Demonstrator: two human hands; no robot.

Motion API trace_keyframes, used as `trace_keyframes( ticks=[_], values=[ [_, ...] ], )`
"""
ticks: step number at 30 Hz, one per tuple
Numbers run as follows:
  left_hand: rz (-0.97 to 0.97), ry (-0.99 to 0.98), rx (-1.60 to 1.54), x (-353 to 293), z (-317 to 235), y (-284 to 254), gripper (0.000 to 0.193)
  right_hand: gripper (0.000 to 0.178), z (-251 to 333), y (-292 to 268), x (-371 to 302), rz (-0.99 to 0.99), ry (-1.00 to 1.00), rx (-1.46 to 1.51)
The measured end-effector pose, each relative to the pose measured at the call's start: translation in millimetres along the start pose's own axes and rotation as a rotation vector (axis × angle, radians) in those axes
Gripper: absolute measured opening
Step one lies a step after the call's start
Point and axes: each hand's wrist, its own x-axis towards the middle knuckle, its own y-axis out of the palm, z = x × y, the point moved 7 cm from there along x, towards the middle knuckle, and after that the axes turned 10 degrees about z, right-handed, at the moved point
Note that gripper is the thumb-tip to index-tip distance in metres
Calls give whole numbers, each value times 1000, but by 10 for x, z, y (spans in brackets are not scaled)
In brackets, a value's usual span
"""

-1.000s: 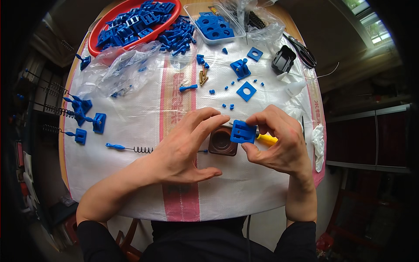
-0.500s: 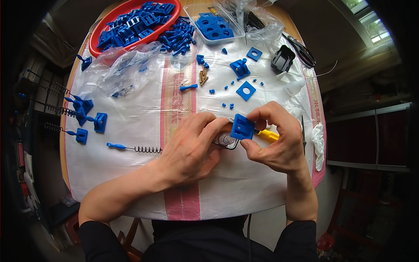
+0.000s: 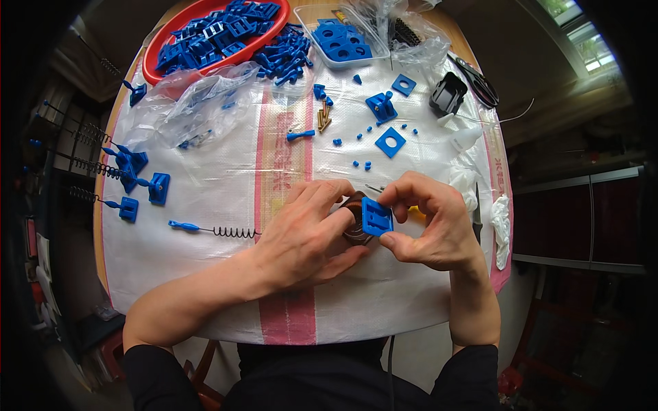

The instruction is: Assembling small blue plastic components using a screwdriver and adhesive on a workshop table.

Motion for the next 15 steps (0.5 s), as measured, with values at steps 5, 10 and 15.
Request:
trace_keyframes(
  ticks=[5,10,15],
  values=[
    [-33,4,-68,2,39,-29,56,37,-11,34,-5,7,37,82],
    [-11,-30,-134,-9,80,-40,85,36,151,-27,0,-121,-61,-416],
    [-35,-38,-177,-27,111,-37,96,38,182,248,27,-57,-157,-482]
  ],
)
